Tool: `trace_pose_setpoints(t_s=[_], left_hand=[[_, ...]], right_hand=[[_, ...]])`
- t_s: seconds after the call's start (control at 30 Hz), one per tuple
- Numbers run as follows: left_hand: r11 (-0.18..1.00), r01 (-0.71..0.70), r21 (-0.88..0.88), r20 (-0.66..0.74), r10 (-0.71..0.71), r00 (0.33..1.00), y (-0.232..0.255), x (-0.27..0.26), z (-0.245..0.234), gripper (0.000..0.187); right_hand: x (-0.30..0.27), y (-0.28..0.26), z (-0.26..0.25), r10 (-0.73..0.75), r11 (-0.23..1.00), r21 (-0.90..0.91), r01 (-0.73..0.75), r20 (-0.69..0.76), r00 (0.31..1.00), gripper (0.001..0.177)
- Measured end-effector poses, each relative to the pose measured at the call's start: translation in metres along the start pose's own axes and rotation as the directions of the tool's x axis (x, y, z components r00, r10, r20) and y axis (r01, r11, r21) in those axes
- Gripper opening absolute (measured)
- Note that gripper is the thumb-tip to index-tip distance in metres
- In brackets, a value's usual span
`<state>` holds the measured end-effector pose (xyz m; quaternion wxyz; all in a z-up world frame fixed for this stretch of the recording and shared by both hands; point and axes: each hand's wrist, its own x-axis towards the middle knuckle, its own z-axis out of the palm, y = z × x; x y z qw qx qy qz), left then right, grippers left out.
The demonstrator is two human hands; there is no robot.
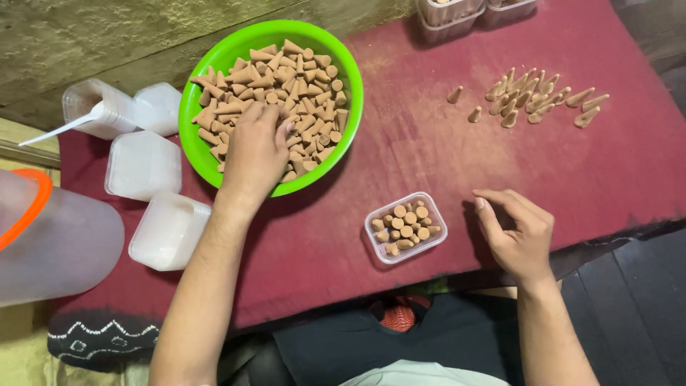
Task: Packing incense cones from a bowl and a table surface into small plastic containers.
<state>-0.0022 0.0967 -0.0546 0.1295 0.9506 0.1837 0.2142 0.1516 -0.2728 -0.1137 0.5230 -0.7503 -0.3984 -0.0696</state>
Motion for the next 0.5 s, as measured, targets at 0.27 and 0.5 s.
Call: trace_pose_setpoints(t_s=[0.27, 0.5], left_hand=[[0.992, -0.124, 0.033, -0.210, 0.128, 0.969, 0.032, -0.024, -0.015, 0.023], [0.848, -0.507, -0.154, -0.378, 0.424, 0.823, 0.074, -0.090, 0.021, 0.008]], right_hand=[[-0.001, 0.005, -0.002, 0.050, 0.999, 0.019, -0.049, -0.038, 0.998, 0.011], [0.008, 0.007, -0.008, 0.310, 0.944, 0.114, -0.310, 0.024, 0.951, 0.041]])
